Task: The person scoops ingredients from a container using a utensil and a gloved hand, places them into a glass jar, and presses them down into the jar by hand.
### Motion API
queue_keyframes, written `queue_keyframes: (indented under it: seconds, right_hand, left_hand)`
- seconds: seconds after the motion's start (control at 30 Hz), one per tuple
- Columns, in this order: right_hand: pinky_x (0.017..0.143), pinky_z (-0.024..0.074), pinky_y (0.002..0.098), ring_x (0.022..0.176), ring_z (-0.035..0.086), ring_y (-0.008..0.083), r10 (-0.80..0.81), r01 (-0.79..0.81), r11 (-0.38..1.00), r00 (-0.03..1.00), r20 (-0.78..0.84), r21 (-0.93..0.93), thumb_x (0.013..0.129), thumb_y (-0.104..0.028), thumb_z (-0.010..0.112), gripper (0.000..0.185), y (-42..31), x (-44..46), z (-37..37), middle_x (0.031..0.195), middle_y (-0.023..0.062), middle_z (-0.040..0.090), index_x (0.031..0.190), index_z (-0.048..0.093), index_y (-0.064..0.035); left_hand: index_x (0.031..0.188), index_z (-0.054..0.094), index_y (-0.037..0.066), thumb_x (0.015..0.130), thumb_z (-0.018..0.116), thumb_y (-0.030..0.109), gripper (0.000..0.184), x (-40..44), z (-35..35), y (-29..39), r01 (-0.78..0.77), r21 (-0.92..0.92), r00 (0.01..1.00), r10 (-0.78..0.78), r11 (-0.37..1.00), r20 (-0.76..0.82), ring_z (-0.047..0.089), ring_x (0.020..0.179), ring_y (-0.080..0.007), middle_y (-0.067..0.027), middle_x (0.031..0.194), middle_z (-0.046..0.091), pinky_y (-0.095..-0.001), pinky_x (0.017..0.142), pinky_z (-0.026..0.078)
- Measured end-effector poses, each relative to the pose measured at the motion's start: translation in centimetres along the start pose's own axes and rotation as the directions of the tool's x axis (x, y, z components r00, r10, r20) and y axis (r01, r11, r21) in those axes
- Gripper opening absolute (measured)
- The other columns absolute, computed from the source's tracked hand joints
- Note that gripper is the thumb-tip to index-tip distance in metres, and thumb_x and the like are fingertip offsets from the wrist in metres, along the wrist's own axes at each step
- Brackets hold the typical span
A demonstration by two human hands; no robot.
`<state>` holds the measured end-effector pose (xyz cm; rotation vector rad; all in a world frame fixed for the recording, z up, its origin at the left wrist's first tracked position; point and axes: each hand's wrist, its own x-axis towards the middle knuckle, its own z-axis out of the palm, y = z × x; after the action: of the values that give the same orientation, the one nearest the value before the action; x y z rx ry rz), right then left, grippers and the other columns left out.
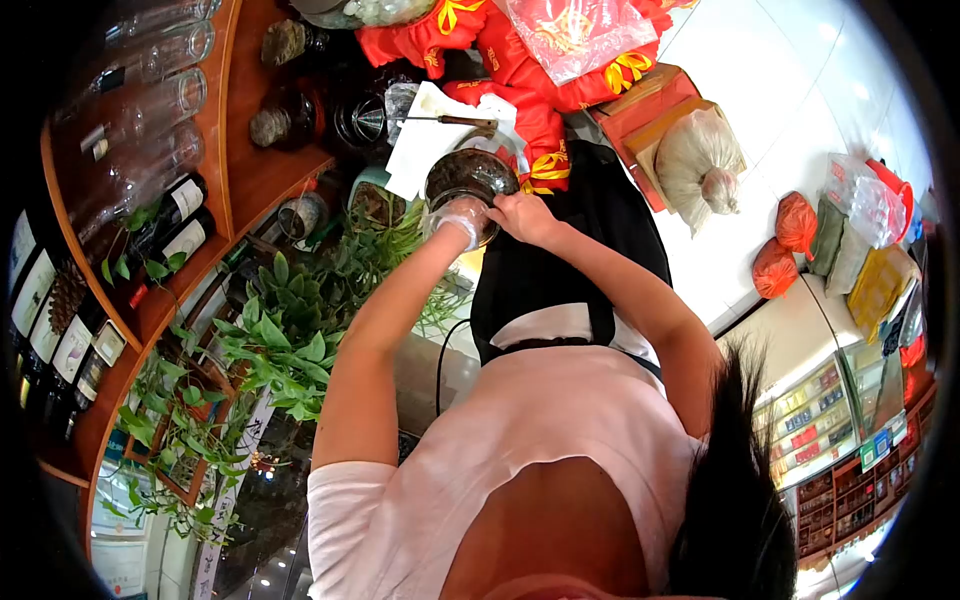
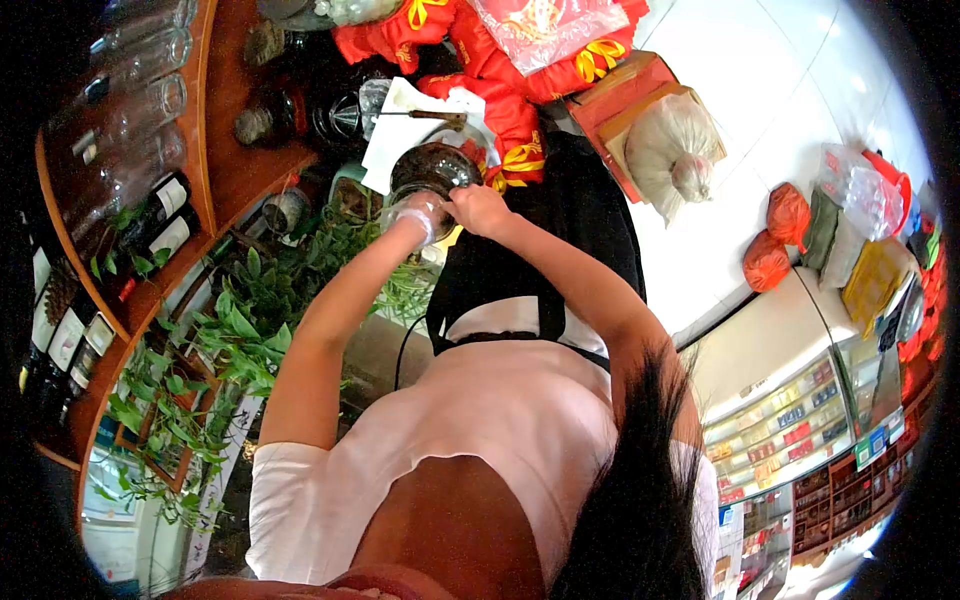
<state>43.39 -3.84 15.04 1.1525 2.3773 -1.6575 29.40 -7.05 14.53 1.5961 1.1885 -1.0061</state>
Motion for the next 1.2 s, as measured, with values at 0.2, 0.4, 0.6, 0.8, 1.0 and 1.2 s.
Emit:
queue_keyframes:
  seconds: [0.2,0.4,0.6,0.8,1.0,1.2]
  right_hand:
    - [0.050,0.0443,0.0430,0.055,0.055,0.0349,-0.047,0.047,0.999,0.998,-0.051,-0.007,0.075,-0.027,0.052,0.027,1.1,0.1,1.1,0.058,0.0190,0.054,0.064,0.053,-0.0025]
    - [0.057,0.0445,0.0455,0.063,0.057,0.0358,0.043,-0.036,0.994,0.997,0.064,-0.105,0.077,-0.034,0.047,0.035,0.3,0.3,0.0,0.066,0.0198,0.057,0.065,0.058,-0.0022]
    - [0.058,0.0458,0.0446,0.065,0.057,0.0347,-0.148,0.176,0.970,0.975,0.169,-0.169,0.077,-0.039,0.044,0.042,2.3,1.8,1.6,0.069,0.0213,0.058,0.069,0.059,-0.0001]
    - [0.046,0.0454,0.0352,0.048,0.056,0.0205,0.142,-0.142,0.990,0.943,0.300,-0.022,0.077,-0.033,0.046,0.035,1.9,2.1,0.8,0.053,0.0081,0.056,0.064,0.058,-0.0030]
    - [0.058,0.0464,0.0367,0.061,0.058,0.0226,0.089,-0.043,0.987,0.947,0.309,-0.153,0.077,-0.036,0.047,0.034,1.2,2.4,0.7,0.068,0.0101,0.060,0.074,0.058,-0.0034]
    - [0.061,0.0461,0.0378,0.067,0.058,0.0258,-0.053,0.092,0.974,0.981,0.185,-0.209,0.074,-0.032,0.049,0.029,2.3,0.3,-1.2,0.074,0.0128,0.060,0.078,0.058,-0.0047]
  left_hand:
    - [0.089,0.062,0.007,0.074,0.051,0.026,0.027,-0.6,-2.2,0.8,0.213,-0.291,0.973,-0.230,0.933,-0.028,0.056,0.090,-0.0264,-0.0149,0.100,0.056,-0.0352,0.076,0.044]
    - [0.092,0.062,0.007,0.075,0.048,0.027,0.029,3.6,2.9,-0.6,0.162,-0.252,0.974,-0.196,0.954,-0.113,0.054,0.094,-0.0268,-0.0154,0.103,0.054,-0.0349,0.080,0.043]
    - [0.093,0.058,0.002,0.078,0.043,0.023,0.030,3.4,3.8,-1.6,0.026,-0.427,0.964,-0.136,0.904,-0.229,0.054,0.093,-0.0309,-0.0207,0.101,0.053,-0.0379,0.079,0.043]
    - [0.093,0.059,0.008,0.075,0.047,0.025,0.028,7.6,5.5,-2.3,-0.040,-0.329,0.889,-0.116,0.944,-0.442,0.052,0.093,-0.0309,-0.0192,0.102,0.053,-0.0377,0.080,0.041]
    - [0.094,0.059,0.008,0.075,0.047,0.025,0.028,7.9,1.7,-1.5,-0.014,-0.273,0.903,-0.105,0.962,-0.416,0.052,0.094,-0.0305,-0.0191,0.102,0.053,-0.0373,0.080,0.041]
    - [0.094,0.059,0.007,0.074,0.048,0.025,0.028,8.7,-1.0,0.1,-0.014,-0.206,0.898,-0.078,0.978,-0.433,0.052,0.094,-0.0302,-0.0189,0.103,0.053,-0.0370,0.081,0.041]
